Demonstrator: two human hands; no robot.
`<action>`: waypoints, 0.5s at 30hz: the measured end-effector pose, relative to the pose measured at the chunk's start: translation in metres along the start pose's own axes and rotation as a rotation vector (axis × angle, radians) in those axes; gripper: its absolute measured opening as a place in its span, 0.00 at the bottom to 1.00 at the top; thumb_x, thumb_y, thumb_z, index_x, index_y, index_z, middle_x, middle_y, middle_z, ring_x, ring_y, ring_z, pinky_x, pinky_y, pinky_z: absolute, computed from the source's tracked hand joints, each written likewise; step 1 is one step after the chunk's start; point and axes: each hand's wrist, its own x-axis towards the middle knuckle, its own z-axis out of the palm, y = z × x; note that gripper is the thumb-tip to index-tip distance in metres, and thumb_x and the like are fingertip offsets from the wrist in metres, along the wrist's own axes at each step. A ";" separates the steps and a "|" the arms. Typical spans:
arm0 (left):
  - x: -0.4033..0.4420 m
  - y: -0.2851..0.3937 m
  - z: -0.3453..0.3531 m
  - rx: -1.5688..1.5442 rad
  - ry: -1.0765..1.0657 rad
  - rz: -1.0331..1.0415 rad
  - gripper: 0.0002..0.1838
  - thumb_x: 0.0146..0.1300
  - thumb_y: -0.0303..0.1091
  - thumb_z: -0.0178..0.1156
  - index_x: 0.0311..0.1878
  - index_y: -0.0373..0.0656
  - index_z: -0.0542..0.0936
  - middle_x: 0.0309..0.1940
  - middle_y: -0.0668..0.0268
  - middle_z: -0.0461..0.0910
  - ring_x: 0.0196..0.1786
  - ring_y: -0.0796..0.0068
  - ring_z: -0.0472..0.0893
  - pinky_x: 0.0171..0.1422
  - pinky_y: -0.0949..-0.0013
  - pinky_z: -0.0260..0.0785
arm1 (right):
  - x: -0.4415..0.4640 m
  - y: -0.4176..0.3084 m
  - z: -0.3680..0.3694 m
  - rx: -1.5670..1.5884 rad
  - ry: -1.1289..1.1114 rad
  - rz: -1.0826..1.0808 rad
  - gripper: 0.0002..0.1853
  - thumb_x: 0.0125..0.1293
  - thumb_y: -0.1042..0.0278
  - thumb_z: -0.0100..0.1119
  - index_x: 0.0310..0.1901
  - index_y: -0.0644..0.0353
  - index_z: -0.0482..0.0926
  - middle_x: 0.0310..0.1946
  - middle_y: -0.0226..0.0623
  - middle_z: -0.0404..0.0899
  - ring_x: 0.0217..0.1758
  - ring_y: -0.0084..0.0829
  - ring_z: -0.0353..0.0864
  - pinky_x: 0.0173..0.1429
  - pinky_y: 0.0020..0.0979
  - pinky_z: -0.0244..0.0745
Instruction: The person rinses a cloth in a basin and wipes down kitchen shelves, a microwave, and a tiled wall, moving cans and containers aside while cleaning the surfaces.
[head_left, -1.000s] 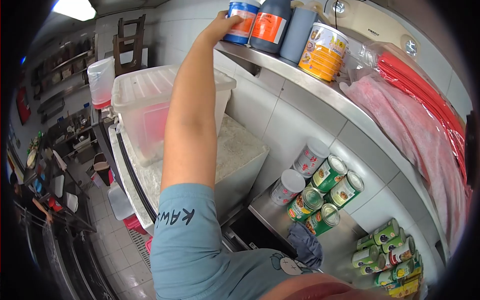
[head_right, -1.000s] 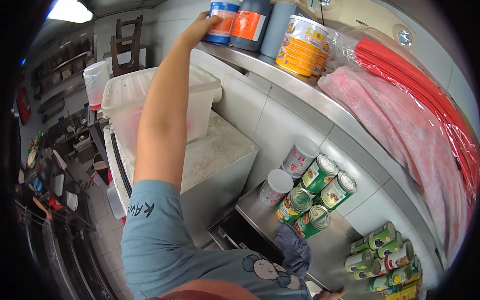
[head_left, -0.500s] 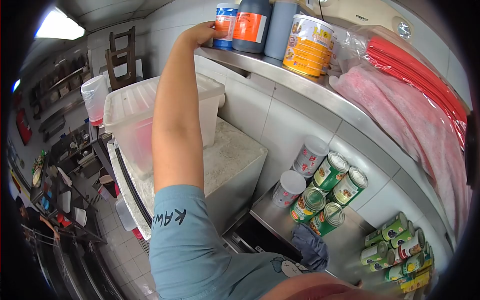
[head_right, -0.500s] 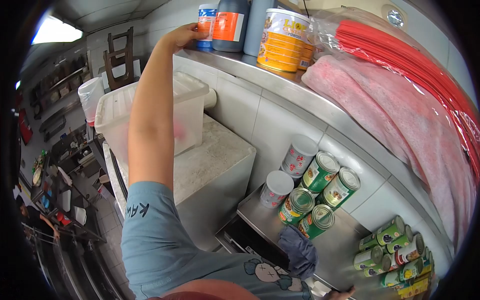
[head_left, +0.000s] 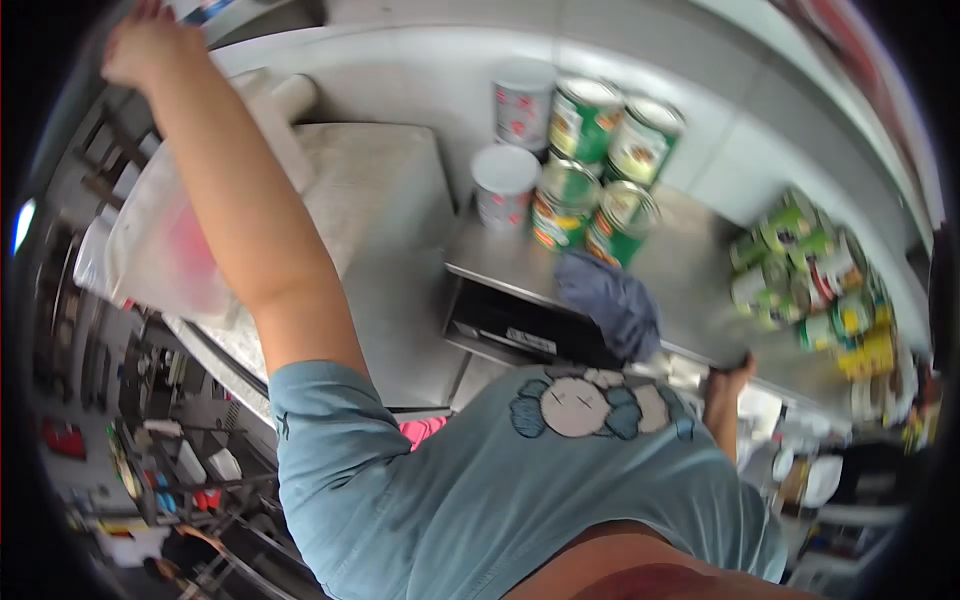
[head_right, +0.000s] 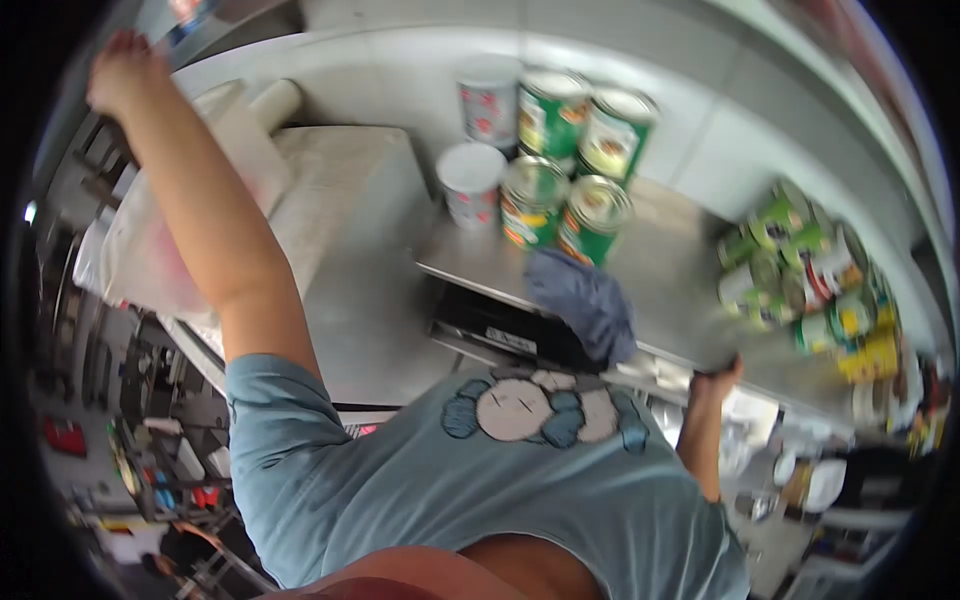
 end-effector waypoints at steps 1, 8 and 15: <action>-0.079 0.006 0.054 0.072 0.039 0.176 0.26 0.60 0.32 0.63 0.59 0.29 0.70 0.41 0.50 0.82 0.44 0.57 0.81 0.47 0.52 0.74 | -0.006 0.000 0.001 0.026 -0.070 0.000 0.24 0.71 0.50 0.51 0.63 0.54 0.75 0.63 0.35 0.77 0.67 0.41 0.74 0.73 0.48 0.66; -0.442 -0.034 0.141 0.395 -0.579 0.255 0.19 0.64 0.16 0.58 0.57 0.35 0.67 0.36 0.57 0.80 0.39 0.70 0.80 0.52 0.63 0.75 | -0.031 0.002 0.022 0.099 0.027 -0.005 0.22 0.70 0.50 0.55 0.59 0.53 0.77 0.61 0.36 0.79 0.65 0.42 0.75 0.74 0.49 0.66; -0.601 -0.080 0.133 0.657 -1.260 -0.283 0.15 0.61 0.34 0.70 0.51 0.46 0.83 0.51 0.63 0.81 0.55 0.62 0.78 0.60 0.59 0.68 | -0.045 -0.005 0.022 0.152 0.028 0.035 0.19 0.71 0.53 0.57 0.56 0.54 0.77 0.58 0.35 0.79 0.62 0.41 0.77 0.70 0.48 0.70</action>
